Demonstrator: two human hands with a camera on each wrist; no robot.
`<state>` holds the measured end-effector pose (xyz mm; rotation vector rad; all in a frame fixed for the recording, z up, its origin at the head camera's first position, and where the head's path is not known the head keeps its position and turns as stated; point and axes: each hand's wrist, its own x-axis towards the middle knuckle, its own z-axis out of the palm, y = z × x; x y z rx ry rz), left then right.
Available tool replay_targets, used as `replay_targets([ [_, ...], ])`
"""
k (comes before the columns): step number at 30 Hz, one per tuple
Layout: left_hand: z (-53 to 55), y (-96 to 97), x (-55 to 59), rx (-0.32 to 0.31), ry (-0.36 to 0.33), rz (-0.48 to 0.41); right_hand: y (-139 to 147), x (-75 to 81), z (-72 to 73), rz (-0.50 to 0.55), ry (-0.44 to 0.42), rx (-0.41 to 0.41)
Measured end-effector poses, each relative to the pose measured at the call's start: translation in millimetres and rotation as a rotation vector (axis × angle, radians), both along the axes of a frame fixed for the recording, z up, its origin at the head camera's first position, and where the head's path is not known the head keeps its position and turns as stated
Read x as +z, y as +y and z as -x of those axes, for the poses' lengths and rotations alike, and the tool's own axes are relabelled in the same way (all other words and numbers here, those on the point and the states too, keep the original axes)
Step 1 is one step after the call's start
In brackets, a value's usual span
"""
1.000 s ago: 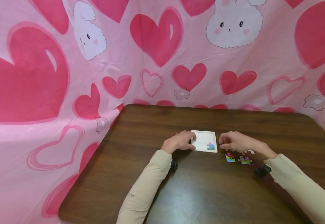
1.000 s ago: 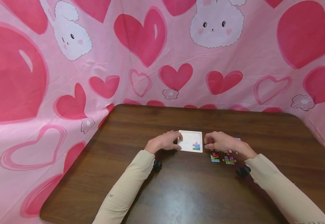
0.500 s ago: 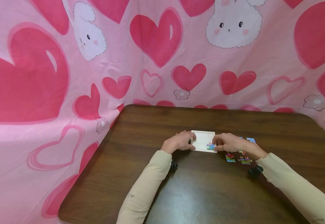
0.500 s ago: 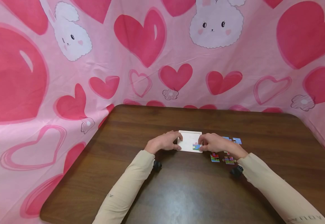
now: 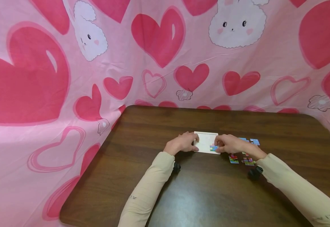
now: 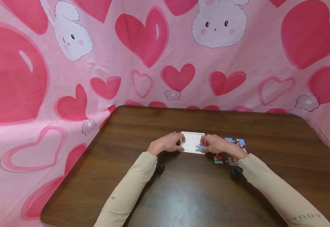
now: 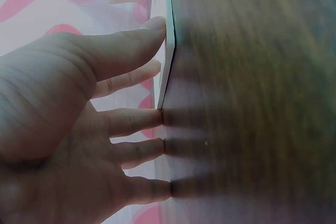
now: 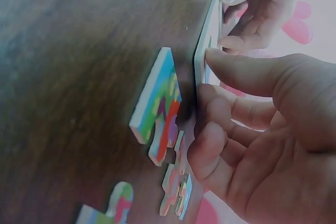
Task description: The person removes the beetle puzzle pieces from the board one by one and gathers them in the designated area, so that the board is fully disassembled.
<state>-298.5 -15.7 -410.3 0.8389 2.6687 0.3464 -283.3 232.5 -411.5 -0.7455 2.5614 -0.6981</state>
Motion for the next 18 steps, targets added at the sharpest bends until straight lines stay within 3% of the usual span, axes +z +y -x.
replay_targets([
  [6,0.5,-0.5,0.4,-0.003,-0.002,-0.005,-1.3,-0.3,2.3,0.013,-0.050,-0.020],
  [18,1.0,0.5,-0.9,-0.003,0.013,0.008,-1.8,0.3,5.0,-0.006,-0.024,-0.023],
])
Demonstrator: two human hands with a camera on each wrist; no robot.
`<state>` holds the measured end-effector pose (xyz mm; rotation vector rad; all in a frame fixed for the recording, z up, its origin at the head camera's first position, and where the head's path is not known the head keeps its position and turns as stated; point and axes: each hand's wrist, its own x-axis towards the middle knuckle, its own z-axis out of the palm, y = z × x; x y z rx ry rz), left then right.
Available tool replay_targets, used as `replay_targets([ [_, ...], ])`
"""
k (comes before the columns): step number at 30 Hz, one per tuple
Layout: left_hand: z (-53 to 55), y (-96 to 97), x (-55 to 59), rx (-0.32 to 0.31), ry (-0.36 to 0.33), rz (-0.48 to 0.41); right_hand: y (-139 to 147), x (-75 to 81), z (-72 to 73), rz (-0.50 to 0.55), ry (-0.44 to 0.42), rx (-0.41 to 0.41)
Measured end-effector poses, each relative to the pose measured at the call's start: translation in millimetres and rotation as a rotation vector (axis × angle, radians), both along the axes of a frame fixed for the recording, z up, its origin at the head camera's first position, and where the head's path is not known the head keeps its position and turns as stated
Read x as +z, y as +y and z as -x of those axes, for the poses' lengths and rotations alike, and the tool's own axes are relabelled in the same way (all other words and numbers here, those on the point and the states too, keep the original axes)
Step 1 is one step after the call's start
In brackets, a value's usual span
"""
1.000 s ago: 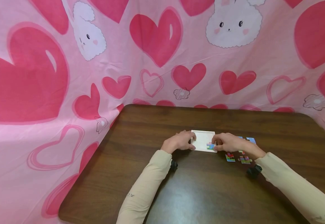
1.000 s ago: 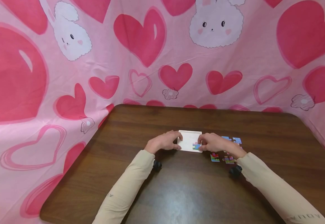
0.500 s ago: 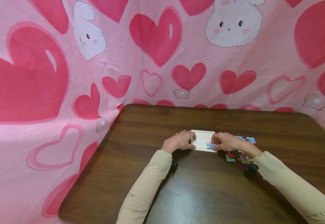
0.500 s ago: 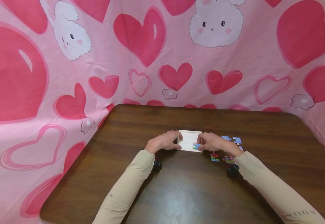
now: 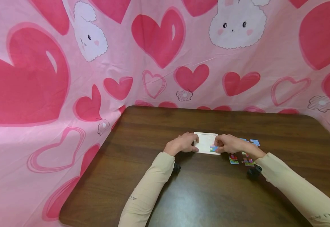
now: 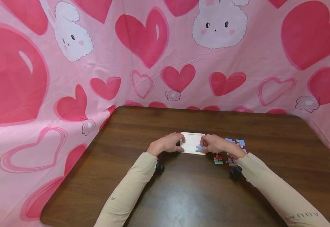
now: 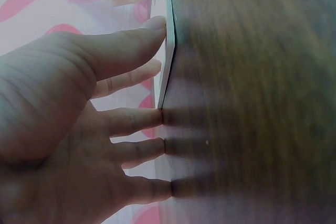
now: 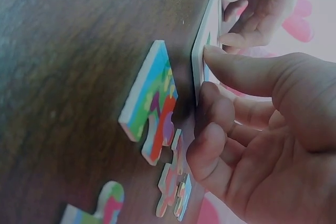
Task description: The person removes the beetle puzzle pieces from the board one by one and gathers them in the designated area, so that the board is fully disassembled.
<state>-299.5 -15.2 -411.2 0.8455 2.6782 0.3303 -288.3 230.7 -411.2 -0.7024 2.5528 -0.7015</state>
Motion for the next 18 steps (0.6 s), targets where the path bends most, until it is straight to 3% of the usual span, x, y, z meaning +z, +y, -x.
replay_targets([
  [18,-1.0,-0.8,1.3,0.009,-0.010,-0.007,-2.6,4.2,-1.5,-0.003,0.103,0.004],
])
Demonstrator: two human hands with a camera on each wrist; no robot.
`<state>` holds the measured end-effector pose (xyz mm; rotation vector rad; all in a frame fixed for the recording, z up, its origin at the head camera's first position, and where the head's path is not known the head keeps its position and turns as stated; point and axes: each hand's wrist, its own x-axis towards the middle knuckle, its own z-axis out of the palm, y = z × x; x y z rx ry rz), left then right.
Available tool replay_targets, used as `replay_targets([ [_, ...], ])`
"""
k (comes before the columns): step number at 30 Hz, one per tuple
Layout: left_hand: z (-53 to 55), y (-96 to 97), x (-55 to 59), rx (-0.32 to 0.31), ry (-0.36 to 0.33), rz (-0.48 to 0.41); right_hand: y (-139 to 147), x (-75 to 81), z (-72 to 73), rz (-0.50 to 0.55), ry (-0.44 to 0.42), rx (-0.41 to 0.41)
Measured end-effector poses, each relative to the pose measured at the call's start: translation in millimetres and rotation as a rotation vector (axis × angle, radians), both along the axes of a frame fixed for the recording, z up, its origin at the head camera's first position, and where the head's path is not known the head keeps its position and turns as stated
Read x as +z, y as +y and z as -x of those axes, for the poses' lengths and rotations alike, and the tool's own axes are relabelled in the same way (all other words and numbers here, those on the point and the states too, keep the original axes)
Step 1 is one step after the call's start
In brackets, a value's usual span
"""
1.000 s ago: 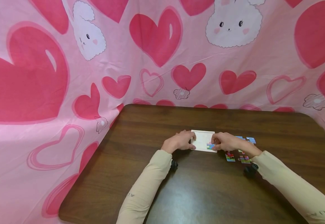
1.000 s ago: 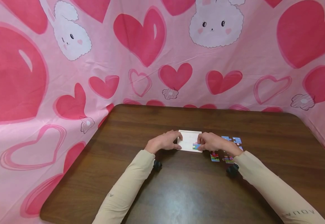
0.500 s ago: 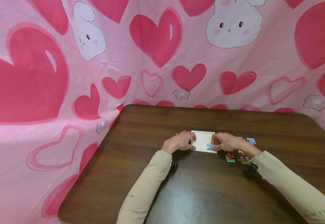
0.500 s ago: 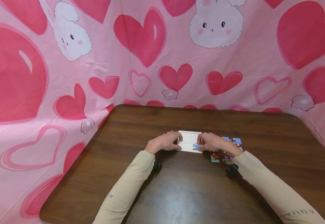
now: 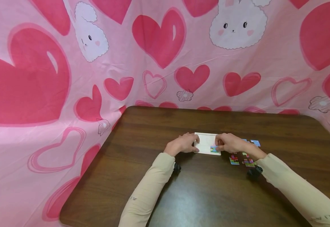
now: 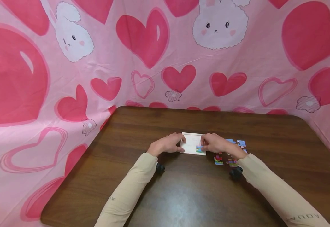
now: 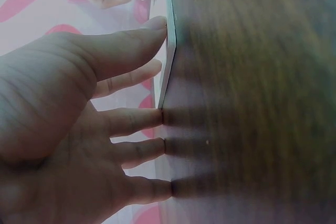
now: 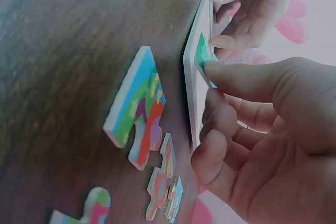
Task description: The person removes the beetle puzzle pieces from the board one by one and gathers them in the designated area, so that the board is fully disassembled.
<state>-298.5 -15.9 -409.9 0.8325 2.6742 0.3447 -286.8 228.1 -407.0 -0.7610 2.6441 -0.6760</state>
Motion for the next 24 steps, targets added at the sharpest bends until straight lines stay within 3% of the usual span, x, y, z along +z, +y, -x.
replay_targets([
  [13,1.7,0.8,-0.4,-0.014,0.021,0.009,4.8,5.4,1.8,0.024,0.025,-0.016],
  [24,1.4,-0.3,-1.6,-0.021,0.020,0.002,31.2,15.8,-6.4,0.017,0.056,-0.011],
])
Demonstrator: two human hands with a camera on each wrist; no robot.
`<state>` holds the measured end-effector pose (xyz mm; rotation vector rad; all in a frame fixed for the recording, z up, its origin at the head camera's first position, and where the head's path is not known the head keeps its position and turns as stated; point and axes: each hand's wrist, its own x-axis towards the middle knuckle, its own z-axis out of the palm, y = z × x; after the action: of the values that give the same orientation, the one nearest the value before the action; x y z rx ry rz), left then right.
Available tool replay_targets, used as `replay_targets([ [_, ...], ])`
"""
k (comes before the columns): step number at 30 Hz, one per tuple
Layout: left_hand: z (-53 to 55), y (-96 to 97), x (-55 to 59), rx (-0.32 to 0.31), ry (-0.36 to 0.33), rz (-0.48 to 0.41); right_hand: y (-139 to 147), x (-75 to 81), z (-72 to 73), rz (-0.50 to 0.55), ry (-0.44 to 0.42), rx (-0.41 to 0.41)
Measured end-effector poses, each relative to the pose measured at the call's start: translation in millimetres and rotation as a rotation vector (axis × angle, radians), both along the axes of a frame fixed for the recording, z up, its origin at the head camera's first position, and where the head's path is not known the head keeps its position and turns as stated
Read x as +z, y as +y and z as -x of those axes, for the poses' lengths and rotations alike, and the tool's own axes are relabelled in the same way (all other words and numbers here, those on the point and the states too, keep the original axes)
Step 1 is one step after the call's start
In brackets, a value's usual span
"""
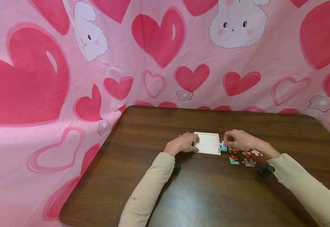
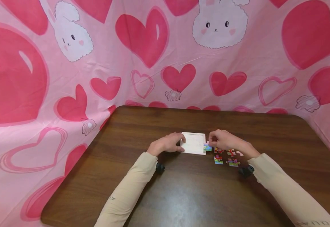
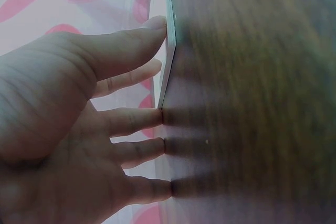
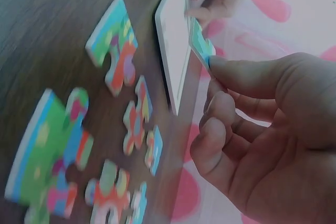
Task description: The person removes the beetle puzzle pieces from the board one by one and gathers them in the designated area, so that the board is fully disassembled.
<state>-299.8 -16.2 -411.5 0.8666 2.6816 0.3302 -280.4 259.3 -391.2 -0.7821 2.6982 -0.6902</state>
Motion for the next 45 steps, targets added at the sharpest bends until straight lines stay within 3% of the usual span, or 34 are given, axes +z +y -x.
replay_targets([
  [5,0.0,0.1,0.3,0.004,-0.002,0.004,16.8,3.5,-5.6,0.006,-0.031,0.014],
  [12,0.5,0.0,1.0,0.004,-0.007,0.004,41.7,8.4,-15.8,0.039,-0.149,0.021],
  [30,0.0,-1.5,2.2,0.011,-0.022,-0.010,95.3,11.9,-27.6,0.061,-0.285,0.065],
  [41,0.3,-0.4,1.2,0.016,-0.027,-0.008,112.9,-0.5,-27.4,0.053,-0.473,0.069],
  [45,-0.4,-0.2,0.8,0.020,-0.034,-0.012,115.6,-7.4,-26.9,0.061,-0.488,0.070],
])
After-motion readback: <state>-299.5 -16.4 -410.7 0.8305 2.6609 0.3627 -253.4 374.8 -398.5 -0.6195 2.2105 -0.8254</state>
